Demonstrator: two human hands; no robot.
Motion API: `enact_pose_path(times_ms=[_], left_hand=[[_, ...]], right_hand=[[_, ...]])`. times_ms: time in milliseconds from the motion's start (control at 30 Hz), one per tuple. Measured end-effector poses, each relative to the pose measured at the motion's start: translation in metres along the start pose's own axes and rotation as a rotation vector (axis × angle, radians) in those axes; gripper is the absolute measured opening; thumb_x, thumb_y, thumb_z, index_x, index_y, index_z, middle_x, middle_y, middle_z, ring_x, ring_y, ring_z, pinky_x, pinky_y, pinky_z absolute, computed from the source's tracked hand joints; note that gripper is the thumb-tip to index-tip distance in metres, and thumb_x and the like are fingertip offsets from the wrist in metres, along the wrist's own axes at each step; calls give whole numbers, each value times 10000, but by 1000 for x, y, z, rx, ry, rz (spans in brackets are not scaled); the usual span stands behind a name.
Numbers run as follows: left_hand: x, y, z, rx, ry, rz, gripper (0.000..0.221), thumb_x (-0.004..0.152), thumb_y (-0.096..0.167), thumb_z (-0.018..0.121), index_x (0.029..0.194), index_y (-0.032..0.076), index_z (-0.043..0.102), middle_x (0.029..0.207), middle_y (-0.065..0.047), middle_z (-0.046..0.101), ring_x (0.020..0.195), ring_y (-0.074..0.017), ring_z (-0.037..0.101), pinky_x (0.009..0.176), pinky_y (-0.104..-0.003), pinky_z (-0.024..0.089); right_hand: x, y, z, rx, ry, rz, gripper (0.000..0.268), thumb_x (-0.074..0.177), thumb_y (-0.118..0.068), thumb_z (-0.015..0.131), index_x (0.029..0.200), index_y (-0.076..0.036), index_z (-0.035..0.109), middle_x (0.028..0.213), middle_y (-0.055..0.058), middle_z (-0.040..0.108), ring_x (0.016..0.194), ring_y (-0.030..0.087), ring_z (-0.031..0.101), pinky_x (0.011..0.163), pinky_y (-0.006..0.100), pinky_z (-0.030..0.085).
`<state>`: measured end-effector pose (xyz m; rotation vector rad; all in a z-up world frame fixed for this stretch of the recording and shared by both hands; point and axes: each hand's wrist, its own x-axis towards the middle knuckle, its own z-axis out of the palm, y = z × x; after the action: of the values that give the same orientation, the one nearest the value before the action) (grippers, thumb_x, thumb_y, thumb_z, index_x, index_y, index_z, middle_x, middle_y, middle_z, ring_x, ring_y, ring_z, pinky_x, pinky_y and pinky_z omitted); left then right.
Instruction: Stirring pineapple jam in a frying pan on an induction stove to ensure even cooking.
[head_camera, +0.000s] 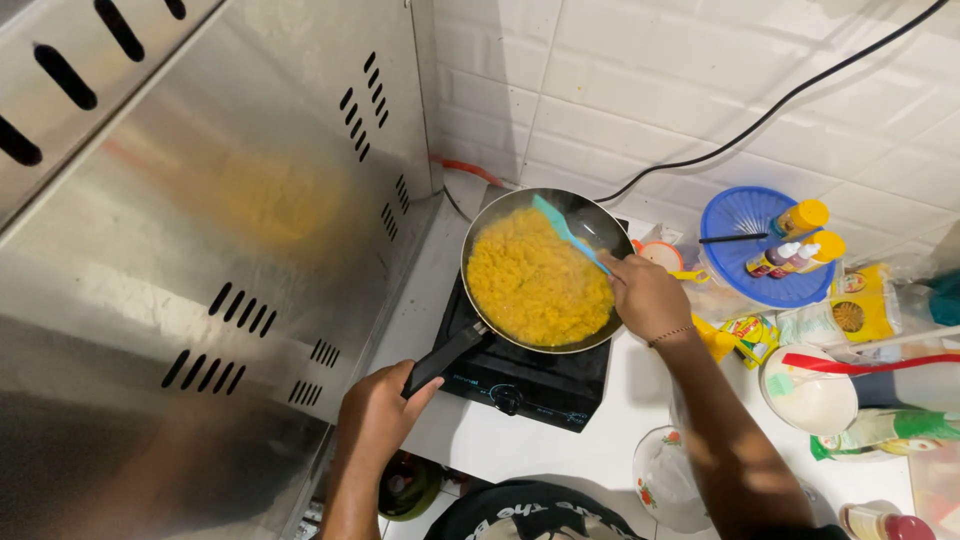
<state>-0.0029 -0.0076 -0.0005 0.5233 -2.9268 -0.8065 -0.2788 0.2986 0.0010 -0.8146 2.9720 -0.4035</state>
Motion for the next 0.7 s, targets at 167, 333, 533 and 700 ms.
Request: enact_pose_path(times_ms=[167,333,533,700], left_hand=[[1,0,-2,-1,29,34,311,902,444,772,836,152,689,588,18,611,489,-143,501,445,-322,391],[5,-2,-5,0,-19,7,322,902,473,761,848,163,696,628,24,654,514,-142,538,456,-317,402],[5,1,-7,13,-62,-54,332,906,491,744,830,173,684,621,20,629,525,-151,531,474,-326,399],[4,-1,-4,8,-25,-14,353,899,478,767,800,154,666,594,13,596,506,-152,497,463,-327,381]], right_hand=[[-39,5,-19,-139,-112,-24,420,1013,-305,453,1372,-403,647,1011,-33,594,785,315,655,546,496,499],[-79,14,-38,-276,166,-282,486,926,-84,624,1234,-441,739,887,-118,652,659,198,633,425,409,497],[-65,31,-5,-308,339,-288,440,929,-97,636,1238,-383,766,990,-78,675,650,208,624,409,349,470],[-49,23,-7,-148,115,22,409,1005,-292,514,1348,-442,678,1001,-66,632,833,233,661,594,398,511]])
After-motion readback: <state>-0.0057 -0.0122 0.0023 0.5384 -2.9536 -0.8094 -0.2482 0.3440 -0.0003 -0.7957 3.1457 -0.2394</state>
